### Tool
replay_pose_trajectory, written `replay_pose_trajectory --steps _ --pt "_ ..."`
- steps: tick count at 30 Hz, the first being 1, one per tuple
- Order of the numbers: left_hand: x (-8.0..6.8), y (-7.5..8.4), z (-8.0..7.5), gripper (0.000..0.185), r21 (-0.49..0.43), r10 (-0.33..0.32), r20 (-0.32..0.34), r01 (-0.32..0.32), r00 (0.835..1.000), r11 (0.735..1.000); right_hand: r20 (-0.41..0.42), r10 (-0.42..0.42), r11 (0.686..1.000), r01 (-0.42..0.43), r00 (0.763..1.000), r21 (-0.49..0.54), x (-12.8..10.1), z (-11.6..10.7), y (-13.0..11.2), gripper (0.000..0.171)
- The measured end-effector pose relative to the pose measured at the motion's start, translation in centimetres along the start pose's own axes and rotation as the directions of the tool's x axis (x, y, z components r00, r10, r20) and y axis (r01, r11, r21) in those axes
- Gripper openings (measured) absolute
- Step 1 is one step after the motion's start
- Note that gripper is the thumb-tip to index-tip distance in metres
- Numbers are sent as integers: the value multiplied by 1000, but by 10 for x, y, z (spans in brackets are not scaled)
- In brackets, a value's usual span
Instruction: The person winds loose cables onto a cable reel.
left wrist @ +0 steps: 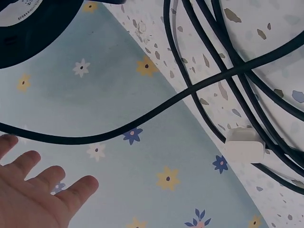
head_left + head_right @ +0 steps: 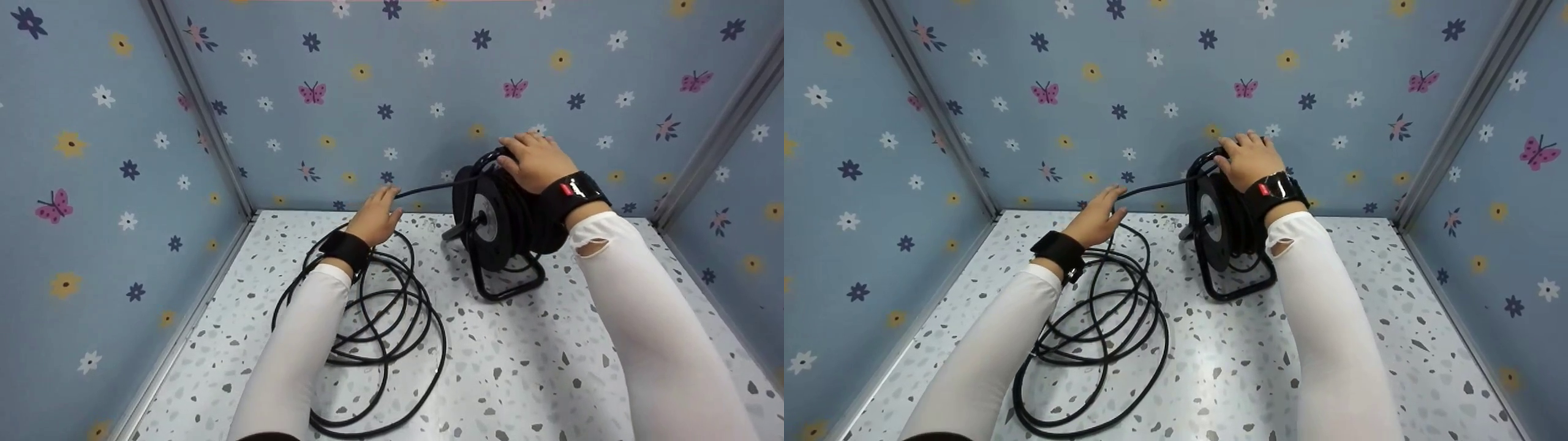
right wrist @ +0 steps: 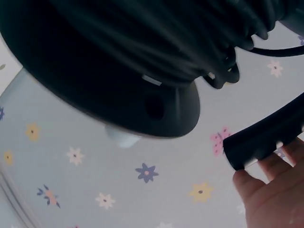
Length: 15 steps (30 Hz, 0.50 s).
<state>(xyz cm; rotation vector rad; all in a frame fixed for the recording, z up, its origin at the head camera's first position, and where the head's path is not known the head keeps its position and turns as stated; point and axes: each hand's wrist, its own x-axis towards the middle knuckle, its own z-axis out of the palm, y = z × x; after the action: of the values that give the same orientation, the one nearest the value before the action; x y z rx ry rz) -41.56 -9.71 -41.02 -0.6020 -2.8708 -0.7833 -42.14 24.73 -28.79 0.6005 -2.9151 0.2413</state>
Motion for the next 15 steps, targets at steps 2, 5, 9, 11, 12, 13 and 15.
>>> replay_pose_trajectory --steps 2,5,9,11,12,13,15 --pt "1 -1 1 51 14 25 -15 -25 1000 1000 -7 -8 1000 8 1000 -3 1 -2 1 59" --pt "0 -3 3 44 24 61 -32 -60 998 998 -13 -22 1000 22 1000 -13 3 -2 7 62" --pt "-3 -7 5 35 37 128 -57 -126 990 991 -24 -38 999 37 999 -31 6 1 14 62" --pt "-5 -8 7 33 62 192 -85 -187 978 980 -34 -38 998 37 999 -43 7 3 17 62" --pt "-6 -8 7 31 78 227 -101 -219 969 973 -37 -37 998 35 999 -48 8 3 18 62" --pt "-7 -7 7 30 94 262 -121 -251 958 963 -39 -35 998 32 999 -54 8 4 19 62" --pt "-9 -3 6 28 132 327 -165 -307 931 942 -38 -29 998 26 999 -62 8 3 18 61"
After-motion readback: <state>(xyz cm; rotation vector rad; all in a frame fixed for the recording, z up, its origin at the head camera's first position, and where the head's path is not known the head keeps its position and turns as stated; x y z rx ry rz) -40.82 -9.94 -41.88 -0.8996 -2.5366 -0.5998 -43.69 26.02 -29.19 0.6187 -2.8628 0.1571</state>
